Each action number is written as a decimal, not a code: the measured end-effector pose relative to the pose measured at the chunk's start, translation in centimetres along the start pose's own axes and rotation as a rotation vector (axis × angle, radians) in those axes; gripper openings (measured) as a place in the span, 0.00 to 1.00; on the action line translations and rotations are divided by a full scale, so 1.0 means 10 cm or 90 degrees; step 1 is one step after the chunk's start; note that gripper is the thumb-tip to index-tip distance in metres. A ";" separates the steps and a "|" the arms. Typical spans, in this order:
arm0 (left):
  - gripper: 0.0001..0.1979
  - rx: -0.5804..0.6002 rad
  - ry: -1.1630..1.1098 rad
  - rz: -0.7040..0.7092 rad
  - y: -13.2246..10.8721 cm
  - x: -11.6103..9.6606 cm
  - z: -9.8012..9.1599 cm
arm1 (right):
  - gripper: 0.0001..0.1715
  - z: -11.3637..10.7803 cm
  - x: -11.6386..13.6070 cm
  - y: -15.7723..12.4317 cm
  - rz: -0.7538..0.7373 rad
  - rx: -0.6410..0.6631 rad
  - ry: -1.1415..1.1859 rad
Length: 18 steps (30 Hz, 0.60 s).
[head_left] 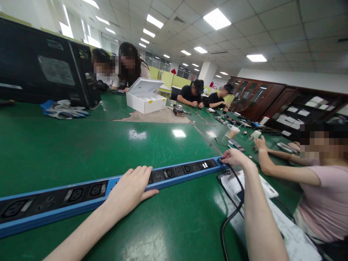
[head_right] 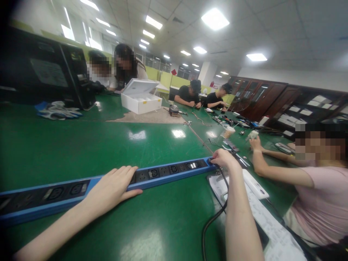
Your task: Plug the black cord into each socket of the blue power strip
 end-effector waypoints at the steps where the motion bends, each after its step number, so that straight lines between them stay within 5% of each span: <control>1: 0.35 -0.001 0.001 0.000 0.00 0.00 0.00 | 0.13 -0.01 0.01 -0.02 -0.006 -0.015 -0.001; 18: 0.36 -0.003 0.008 0.007 0.00 0.03 0.06 | 0.11 -0.10 0.19 -0.21 -0.012 -0.092 -0.091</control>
Point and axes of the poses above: each hand's wrist, its own y-axis towards the middle knuckle, its own z-axis out of the palm, x = y × z, the point moved 8 cm from there along y, towards the middle knuckle, and after that the axes turned 5 degrees about y, right-handed, at the moved point
